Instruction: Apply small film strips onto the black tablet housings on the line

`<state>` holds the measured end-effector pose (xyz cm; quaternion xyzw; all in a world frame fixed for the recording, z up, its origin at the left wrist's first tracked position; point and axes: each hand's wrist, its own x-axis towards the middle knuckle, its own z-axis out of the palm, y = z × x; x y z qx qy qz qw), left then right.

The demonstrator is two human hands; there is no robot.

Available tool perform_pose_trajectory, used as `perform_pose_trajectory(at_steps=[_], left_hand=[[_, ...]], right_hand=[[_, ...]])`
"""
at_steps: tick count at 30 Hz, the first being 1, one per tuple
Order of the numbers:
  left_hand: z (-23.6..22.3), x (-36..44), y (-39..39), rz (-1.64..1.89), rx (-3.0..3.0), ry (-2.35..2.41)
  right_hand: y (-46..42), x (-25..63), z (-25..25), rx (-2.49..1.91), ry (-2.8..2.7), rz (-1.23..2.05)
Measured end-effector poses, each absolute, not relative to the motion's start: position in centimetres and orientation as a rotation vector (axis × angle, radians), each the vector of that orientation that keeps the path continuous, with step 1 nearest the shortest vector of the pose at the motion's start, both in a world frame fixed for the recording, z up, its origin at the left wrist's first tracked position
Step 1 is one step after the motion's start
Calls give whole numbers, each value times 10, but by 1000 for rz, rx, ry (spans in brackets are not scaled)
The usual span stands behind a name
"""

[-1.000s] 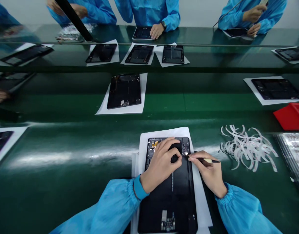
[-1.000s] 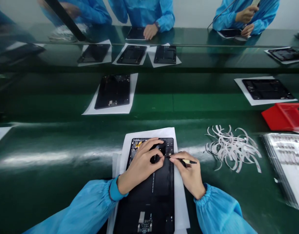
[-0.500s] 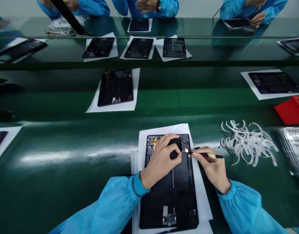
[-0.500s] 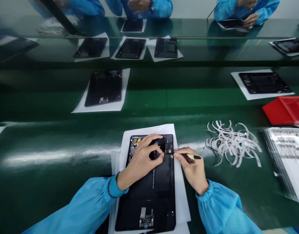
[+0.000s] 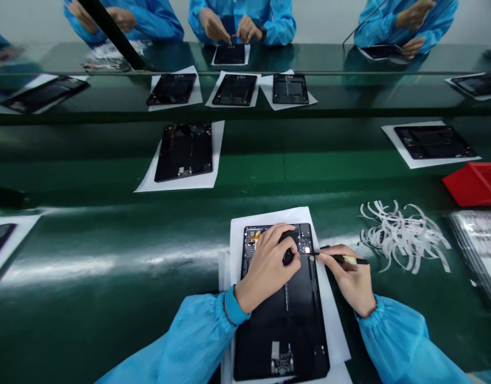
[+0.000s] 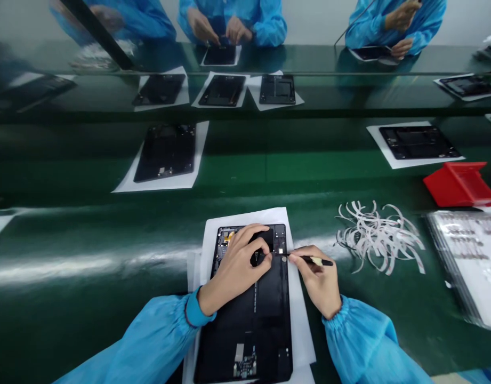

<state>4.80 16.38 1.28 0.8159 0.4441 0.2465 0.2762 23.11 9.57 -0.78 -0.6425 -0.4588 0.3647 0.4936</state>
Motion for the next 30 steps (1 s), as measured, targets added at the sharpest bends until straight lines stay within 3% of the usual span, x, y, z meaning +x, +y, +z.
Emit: perform_pose_trajectory(at_steps=[8, 16, 20, 24, 30], left_hand=[[12, 48, 166, 618, 2177, 1183], [27, 28, 158, 743, 2057, 1198], [42, -11, 126, 828, 1797, 1269], [52, -31, 84, 625, 1517, 1236], [60, -13, 37, 546, 1009, 982]], right_hand=[[95, 228, -6, -1483, -1171, 775], [108, 219, 36, -1448, -1455, 694], [123, 191, 37, -1610, -1998, 602], [138, 181, 32, -1765, -2218, 590], [82, 187, 85, -1382, -2206, 536]])
